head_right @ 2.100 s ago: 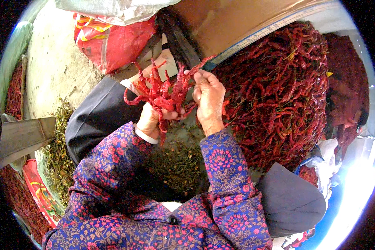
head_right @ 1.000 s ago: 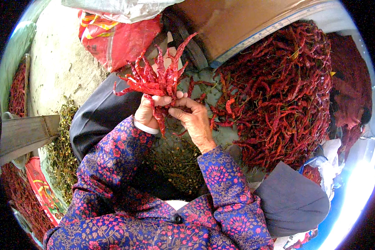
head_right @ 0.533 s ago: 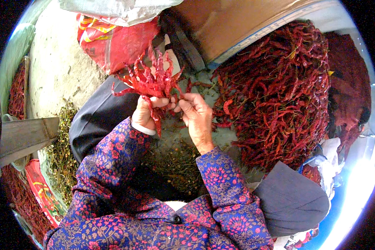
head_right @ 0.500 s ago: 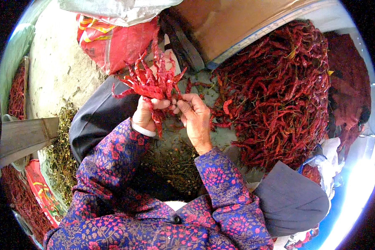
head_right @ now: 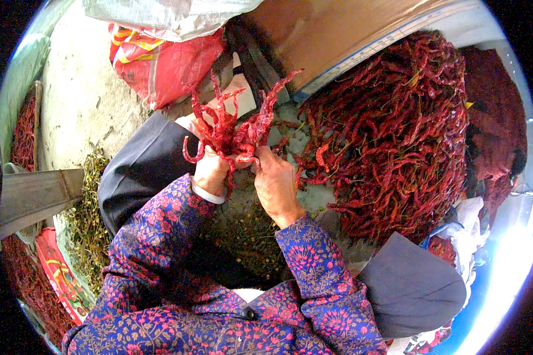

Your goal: The person sits on the floor and removes stems from dried red chili peppers by hand. They pick up individual peppers, pull off the stems, and place the peppers into a pile while discarding the stems.

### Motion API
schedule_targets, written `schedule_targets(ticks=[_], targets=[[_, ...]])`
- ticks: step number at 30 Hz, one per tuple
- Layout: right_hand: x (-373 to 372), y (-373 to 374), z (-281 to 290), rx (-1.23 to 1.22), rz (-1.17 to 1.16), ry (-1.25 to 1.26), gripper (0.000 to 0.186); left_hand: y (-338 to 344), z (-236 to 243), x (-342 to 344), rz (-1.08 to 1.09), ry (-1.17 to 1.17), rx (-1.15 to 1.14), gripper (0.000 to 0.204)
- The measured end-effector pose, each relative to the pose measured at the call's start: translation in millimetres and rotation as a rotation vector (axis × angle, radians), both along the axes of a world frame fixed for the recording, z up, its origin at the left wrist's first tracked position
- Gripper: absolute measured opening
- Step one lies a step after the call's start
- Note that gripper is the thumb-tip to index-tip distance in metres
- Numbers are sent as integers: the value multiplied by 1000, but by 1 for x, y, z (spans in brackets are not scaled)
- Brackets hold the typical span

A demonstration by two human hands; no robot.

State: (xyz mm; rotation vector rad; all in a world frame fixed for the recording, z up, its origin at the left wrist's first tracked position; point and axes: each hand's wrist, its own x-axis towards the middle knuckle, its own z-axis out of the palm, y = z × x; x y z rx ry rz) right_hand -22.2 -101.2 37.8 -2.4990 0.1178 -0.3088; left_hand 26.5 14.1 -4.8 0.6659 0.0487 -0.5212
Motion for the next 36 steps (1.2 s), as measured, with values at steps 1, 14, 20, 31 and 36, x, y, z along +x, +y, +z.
schedule_targets(ticks=[1, 14, 20, 31, 36], targets=[[1, 2, 3, -12, -16, 26, 9, 0, -1, 1, 14, 5, 40, 44], [6, 3, 9, 415, -106, 199, 9, 5, 21, 9, 34, 58, 123, 34], [3, -4, 2, 327, -78, 235, 8, 2, 6, 8, 59, -28, 69, 37], [12, -16, 24, 265, 415, 79, 10, 18, 17, 15, -221, 166, -68, 25], [13, -54, 50, 795, 191, 446, 11, 19, 25, 29, -163, -14, -409, 24]])
